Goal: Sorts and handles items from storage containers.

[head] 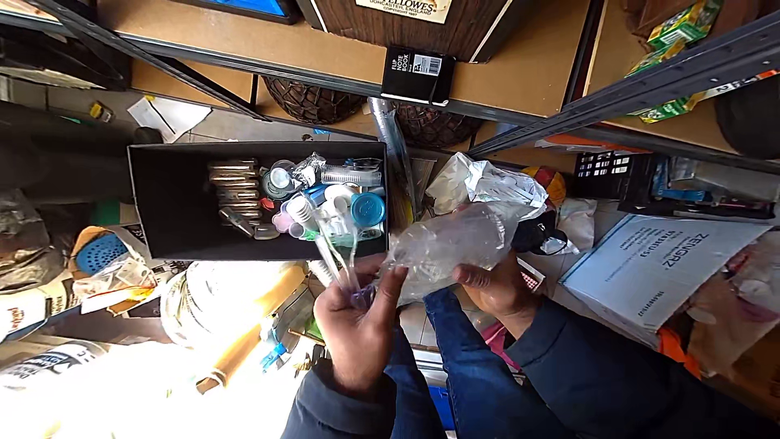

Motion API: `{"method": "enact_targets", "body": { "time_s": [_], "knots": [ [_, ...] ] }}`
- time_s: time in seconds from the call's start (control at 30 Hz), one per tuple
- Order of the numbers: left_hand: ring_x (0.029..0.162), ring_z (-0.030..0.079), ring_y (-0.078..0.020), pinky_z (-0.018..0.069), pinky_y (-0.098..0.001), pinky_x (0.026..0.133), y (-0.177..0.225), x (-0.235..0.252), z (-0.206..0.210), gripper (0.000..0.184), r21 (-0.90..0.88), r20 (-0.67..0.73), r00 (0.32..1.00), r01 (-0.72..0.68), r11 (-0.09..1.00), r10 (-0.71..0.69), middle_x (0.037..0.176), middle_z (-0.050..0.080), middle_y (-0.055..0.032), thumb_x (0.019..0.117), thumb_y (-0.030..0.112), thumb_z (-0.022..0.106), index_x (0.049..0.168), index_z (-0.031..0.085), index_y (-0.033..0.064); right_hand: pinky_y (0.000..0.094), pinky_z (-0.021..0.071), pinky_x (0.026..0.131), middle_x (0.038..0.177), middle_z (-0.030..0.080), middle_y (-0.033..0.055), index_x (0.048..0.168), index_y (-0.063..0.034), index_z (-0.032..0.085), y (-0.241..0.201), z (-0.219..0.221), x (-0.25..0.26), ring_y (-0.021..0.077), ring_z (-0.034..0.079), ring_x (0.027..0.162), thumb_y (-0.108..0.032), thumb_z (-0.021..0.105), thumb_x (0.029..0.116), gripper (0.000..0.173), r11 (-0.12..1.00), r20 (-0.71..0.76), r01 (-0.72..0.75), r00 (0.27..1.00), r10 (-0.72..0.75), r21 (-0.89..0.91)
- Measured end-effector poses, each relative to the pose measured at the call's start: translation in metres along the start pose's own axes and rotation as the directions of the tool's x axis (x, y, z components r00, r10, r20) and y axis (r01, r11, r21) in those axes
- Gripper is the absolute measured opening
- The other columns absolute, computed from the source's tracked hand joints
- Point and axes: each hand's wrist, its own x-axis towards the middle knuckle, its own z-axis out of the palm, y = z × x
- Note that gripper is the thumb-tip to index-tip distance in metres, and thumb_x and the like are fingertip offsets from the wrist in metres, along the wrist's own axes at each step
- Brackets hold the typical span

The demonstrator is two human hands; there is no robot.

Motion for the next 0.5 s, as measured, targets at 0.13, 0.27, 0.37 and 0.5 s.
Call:
{"method": "enact_targets", "body": {
  "time_s": [0.13,0.27,0.37,0.5],
  "knots": [
    [0.065,0.065,-0.0065,0.0573,-0.0208,0.06,0.0009,-0.0013,-0.0016,0.008,0.03,-0.036,0.999,0.038,0.999,-0.037,0.08,0.072,0.0006,0.0906,0.014,0.078,0.093,0.074,0.0079,0.0332,0.0605,0.094,0.12,0.069,-0.0009,0.133,-0.0177,0.057,-0.0023,0.0018,-0.002,0.0113,0.069,0.109,-0.031,0.089,0.0798,0.064,0.991,-0.038,-0.042,0.999,0.037,-0.127],
    [0.062,0.065,-0.0064,0.0564,-0.021,0.057,-0.0001,-0.0013,-0.0079,0.009,0.089,-0.042,0.998,0.05,0.995,-0.046,0.076,0.07,0.0014,0.0937,0.016,0.075,0.089,0.073,0.0087,0.0318,0.0609,0.093,0.118,0.069,-0.0005,0.133,-0.0158,0.056,-0.0025,0.0022,-0.0026,0.0107,0.069,0.108,-0.033,0.088,0.0811,0.063,0.982,-0.045,-0.084,0.996,0.077,-0.172],
    [0.061,0.064,-0.0057,0.0563,-0.0213,0.057,-0.002,-0.0023,-0.0075,0.013,0.111,-0.092,0.995,0.048,0.993,-0.038,0.074,0.069,0.0029,0.0958,0.02,0.073,0.088,0.071,0.0103,0.0319,0.0612,0.094,0.116,0.07,0.0007,0.131,-0.0128,0.056,-0.0022,0.0055,-0.0016,0.0118,0.07,0.107,-0.03,0.088,0.0811,0.062,0.975,-0.055,-0.071,0.997,0.061,-0.211],
    [0.06,0.062,-0.006,0.0548,-0.0206,0.055,-0.0059,-0.0029,-0.0087,0.012,0.119,-0.115,0.992,0.057,0.991,-0.044,0.076,0.068,0.003,0.0951,0.022,0.074,0.096,0.07,0.01,0.0331,0.0602,0.097,0.121,0.068,0.003,0.134,-0.0105,0.054,-0.0051,0.0096,0.0016,0.014,0.069,0.11,-0.026,0.087,0.0827,0.063,0.963,-0.038,-0.011,0.999,0.001,-0.27]
  ]
}}
